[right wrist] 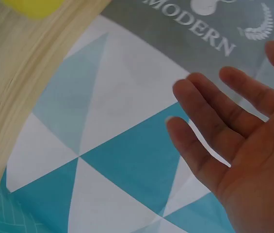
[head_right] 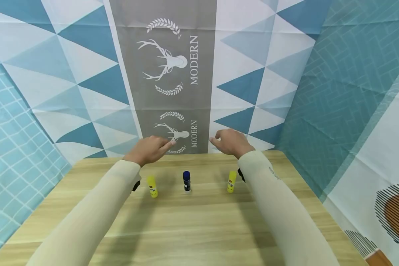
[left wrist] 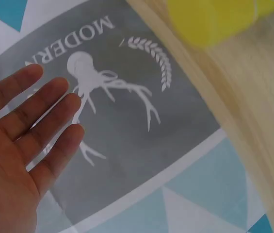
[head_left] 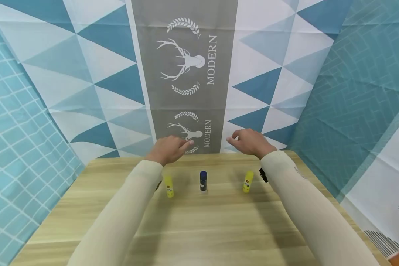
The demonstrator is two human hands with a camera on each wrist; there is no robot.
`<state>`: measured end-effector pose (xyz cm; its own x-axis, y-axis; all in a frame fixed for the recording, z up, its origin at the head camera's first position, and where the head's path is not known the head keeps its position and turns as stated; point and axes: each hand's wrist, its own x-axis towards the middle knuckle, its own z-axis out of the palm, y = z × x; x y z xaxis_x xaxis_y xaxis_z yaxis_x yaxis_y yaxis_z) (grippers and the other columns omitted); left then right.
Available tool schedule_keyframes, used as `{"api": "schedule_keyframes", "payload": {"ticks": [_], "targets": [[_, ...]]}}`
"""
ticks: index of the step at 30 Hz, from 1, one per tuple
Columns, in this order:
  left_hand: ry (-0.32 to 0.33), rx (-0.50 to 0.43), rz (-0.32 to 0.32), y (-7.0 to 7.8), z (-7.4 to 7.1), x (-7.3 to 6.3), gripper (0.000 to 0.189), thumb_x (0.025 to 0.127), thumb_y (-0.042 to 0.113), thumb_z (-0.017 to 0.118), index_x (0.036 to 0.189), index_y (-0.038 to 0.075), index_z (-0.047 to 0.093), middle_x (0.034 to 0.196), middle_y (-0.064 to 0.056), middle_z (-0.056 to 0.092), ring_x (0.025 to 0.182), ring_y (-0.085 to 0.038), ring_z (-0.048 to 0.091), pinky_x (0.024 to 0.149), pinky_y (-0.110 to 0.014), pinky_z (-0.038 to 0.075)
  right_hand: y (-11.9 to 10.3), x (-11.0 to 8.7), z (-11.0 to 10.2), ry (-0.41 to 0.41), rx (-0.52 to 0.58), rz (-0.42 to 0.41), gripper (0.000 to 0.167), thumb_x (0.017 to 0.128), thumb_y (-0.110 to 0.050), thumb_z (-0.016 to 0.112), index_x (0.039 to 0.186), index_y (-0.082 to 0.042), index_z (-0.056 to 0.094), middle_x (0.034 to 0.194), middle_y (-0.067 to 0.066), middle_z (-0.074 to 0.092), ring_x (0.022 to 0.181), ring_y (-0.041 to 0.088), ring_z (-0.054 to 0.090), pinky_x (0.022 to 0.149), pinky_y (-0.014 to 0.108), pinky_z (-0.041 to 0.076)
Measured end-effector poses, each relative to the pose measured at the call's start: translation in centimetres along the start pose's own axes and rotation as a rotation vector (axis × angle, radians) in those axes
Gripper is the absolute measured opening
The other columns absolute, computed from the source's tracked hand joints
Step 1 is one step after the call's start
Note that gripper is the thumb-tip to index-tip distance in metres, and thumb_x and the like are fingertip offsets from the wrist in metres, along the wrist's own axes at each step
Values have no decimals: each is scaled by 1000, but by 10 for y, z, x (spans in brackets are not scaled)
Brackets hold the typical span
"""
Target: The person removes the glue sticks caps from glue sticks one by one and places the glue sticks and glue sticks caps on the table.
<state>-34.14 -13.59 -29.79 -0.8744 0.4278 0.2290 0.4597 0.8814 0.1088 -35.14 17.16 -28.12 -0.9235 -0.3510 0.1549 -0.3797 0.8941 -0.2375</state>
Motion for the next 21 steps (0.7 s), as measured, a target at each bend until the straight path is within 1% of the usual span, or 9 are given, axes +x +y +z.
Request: {"api": "schedule_keyframes", "payload": {"ticks": [1, 3, 9, 11, 16, 18, 21], "targets": [[-5, -1, -1, 1, 2, -1, 59, 105, 54, 34, 107, 12, 76, 98, -5, 74, 94, -28, 69, 84, -51, 52, -1, -1, 0, -2, -2, -2, 48, 101, -46, 51, 125, -8, 68, 118, 9, 70, 106, 28, 65, 92, 52, 50], [-7, 0, -3, 4, 6, -2, 58, 105, 54, 34, 112, 13, 75, 102, -5, 74, 98, -28, 69, 86, -52, 52, -2, -3, 0, -8, -11, -4, 46, 101, -45, 52, 123, -8, 68, 118, 9, 70, 104, 27, 66, 92, 51, 50], [7, 19, 0, 12, 17, -5, 56, 106, 52, 32, 109, 15, 74, 100, -4, 74, 96, -29, 69, 83, -54, 52, -3, -8, 4, -36, -43, -11, 43, 101, -43, 54, 121, -9, 70, 115, 9, 70, 100, 25, 67, 89, 49, 52], [13, 2, -4, 14, 19, -5, 57, 106, 53, 31, 108, 16, 75, 101, -3, 73, 95, -27, 69, 83, -53, 52, -3, -9, 6, -35, -47, -18, 42, 100, -42, 55, 120, -9, 70, 115, 8, 71, 98, 24, 67, 88, 49, 53], [15, -71, -40, 22, 21, -5, 60, 105, 55, 29, 117, 16, 73, 112, -3, 72, 103, -27, 68, 89, -53, 50, -6, -13, 8, -39, -37, -56, 41, 100, -41, 54, 120, -10, 71, 113, 7, 71, 97, 23, 68, 84, 48, 54], [23, -92, -41, 25, 21, -6, 59, 105, 55, 29, 110, 16, 74, 105, -1, 72, 98, -25, 68, 86, -51, 50, -8, -17, 9, -46, -26, -69, 40, 101, -41, 54, 121, -10, 71, 111, 6, 72, 96, 22, 68, 83, 48, 54], [51, -102, -27, 29, 24, -6, 55, 105, 55, 31, 94, 20, 72, 92, 4, 70, 86, -19, 66, 78, -48, 50, -11, -22, 14, -50, -10, -77, 40, 100, -41, 55, 122, -11, 70, 108, 6, 72, 94, 21, 68, 81, 47, 55]]}}
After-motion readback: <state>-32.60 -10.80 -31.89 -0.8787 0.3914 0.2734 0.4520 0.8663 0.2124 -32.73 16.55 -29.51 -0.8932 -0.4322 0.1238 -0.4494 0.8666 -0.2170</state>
